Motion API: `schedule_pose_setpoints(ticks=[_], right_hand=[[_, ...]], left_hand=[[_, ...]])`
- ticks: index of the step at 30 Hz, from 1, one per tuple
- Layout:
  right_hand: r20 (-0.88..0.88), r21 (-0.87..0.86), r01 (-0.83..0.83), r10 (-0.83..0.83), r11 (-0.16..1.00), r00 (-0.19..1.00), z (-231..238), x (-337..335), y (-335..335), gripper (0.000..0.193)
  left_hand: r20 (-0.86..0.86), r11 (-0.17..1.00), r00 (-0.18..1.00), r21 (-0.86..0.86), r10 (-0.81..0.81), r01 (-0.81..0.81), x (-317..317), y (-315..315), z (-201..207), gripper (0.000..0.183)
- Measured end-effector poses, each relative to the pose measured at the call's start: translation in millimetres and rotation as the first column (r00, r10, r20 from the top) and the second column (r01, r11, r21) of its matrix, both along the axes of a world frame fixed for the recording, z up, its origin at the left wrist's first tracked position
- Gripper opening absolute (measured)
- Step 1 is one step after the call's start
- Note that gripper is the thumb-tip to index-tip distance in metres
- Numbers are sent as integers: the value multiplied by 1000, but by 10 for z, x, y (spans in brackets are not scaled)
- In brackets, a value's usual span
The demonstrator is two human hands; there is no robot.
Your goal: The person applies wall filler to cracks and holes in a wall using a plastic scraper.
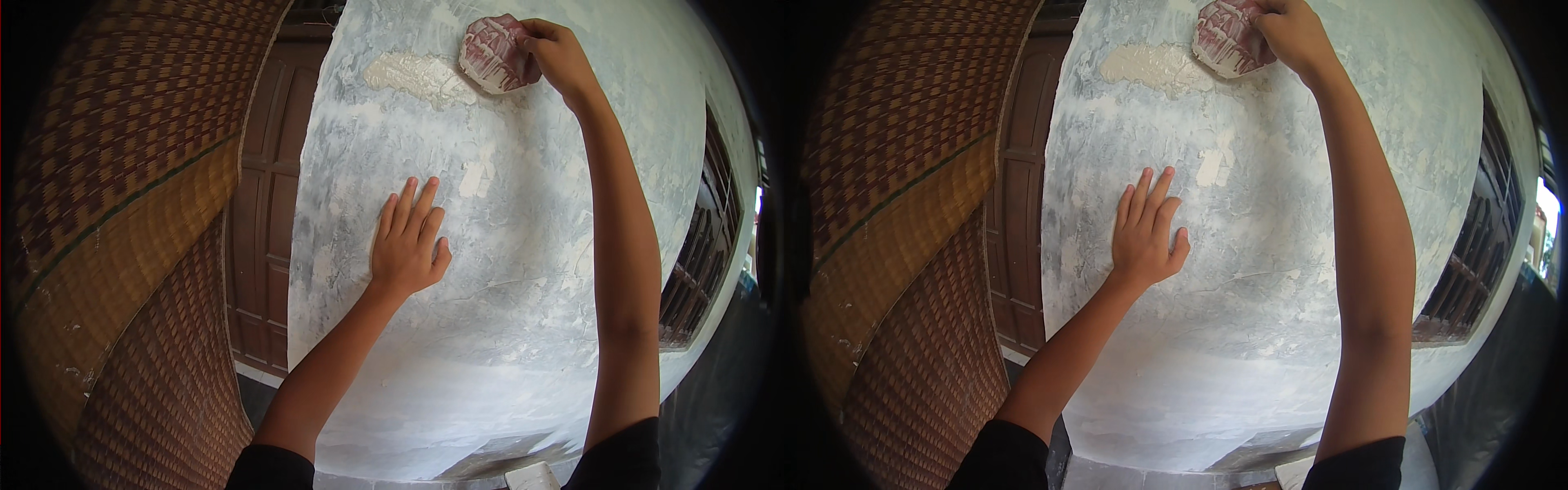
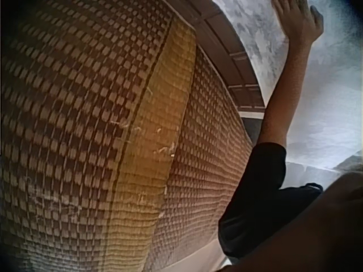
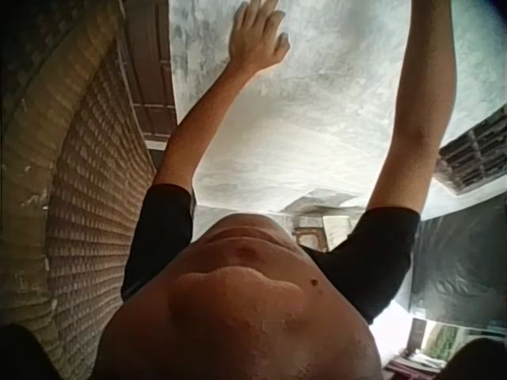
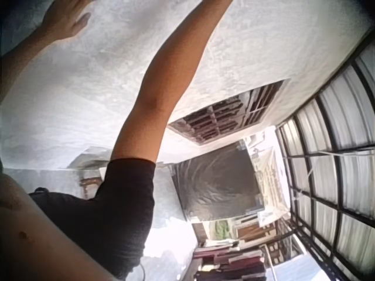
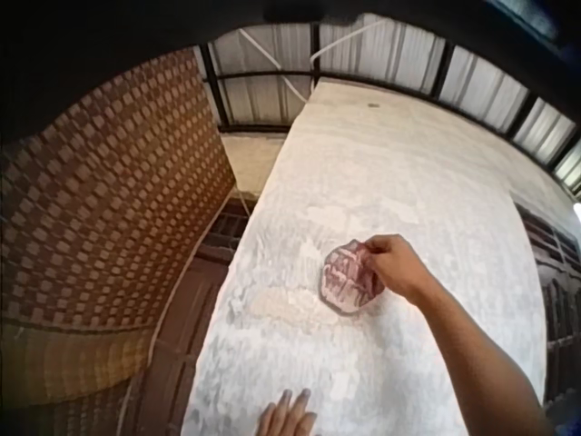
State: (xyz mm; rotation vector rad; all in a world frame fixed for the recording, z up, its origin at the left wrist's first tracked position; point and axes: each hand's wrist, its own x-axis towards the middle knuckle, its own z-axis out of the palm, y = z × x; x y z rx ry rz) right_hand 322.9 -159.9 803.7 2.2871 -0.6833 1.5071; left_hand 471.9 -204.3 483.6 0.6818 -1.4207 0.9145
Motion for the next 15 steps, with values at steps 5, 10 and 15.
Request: schedule_pose_setpoints(ticks=[5,10,15], right_hand=[[-78,39,52,-49,998,996,-130,191,-83,30],[51,32,75,-76,997,996,68,-113,-91,31],[66,1,-90,89,996,994,-122,65,15,29]], left_hand=[[-2,1000,1000,4,-3,3,17,-8,-15,44],[-1,1000,1000,1,-2,2,-24,-8,3,44],[-6,1000,1000,4,7,-7,6,-15,-18,44]])
